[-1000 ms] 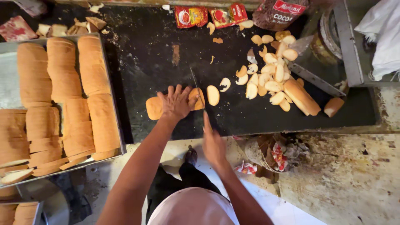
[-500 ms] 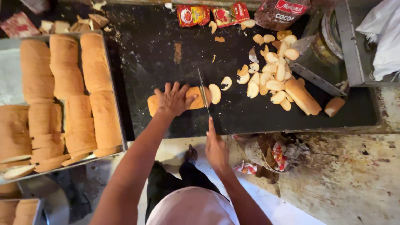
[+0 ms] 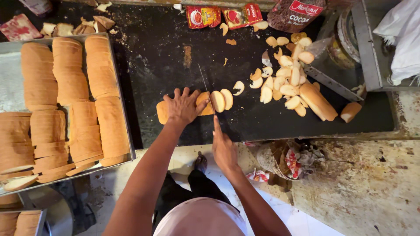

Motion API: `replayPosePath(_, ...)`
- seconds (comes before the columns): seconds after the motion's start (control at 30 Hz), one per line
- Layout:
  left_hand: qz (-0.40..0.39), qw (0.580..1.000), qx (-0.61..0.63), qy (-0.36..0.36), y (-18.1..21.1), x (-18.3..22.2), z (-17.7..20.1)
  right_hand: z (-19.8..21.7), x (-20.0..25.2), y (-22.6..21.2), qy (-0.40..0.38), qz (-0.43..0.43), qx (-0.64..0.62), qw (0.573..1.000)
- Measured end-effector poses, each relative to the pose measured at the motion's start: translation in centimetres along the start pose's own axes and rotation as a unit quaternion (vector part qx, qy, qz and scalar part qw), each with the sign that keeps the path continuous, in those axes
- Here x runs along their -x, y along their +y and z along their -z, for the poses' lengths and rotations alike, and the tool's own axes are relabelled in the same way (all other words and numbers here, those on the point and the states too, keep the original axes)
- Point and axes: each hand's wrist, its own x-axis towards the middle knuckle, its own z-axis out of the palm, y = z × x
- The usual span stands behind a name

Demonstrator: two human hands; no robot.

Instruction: The person slices long loaves of bread into thin rounds using a knife on a counter and places the pieces onto a metal tray.

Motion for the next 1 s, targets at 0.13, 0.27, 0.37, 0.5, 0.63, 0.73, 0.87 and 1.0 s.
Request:
replayPosePath(0.13,-0.001,1.0,-0.005,0.016,0.1,-0.4,0.0,2.2,6.1,0.1,0.082,0.1,-0.05,0.99)
replayPosePath(0.27,-0.009,1.0,-0.01,0.011,-0.4,-0.4,-0.5,0.3,2.1,0.9,-0.003,0.006,-0.021,1.0)
replayPosePath(0.37,-0.01,1.0,-0.009,0.022,-0.1,-0.2,-0.7,-2.2,-3.6,0.8,0.039,0.036,0.011,0.999)
replayPosePath(0.5,-0.004,1.0,-0.013,0.009,-0.1,-0.2,-0.5,-1.4,4.6,2.9,0.022,0.011,-0.006,1.0)
replayPosePath(0.63,-0.027,0.999,-0.016,0.02,-0.8,-0.6,-1.0,-1.0,9.3,3.6,0.032,-0.001,-0.02,0.999)
replayPosePath(0.73,-0.045,0.999,-0.007,0.024,-1.3,-0.7,-1.8,-1.5,3.6,2.7,-0.017,-0.044,-0.043,0.998)
replayPosePath(0.87,-0.054,0.997,-0.024,0.043,-1.7,-0.6,-1.4,-0.2,-0.1,-0.2,0.043,0.015,-0.047,0.998)
replayPosePath(1.0,-0.049,0.998,-0.02,0.027,-1.4,-0.5,-1.2,-0.1,-0.5,-1.4,-0.003,-0.028,-0.027,0.999)
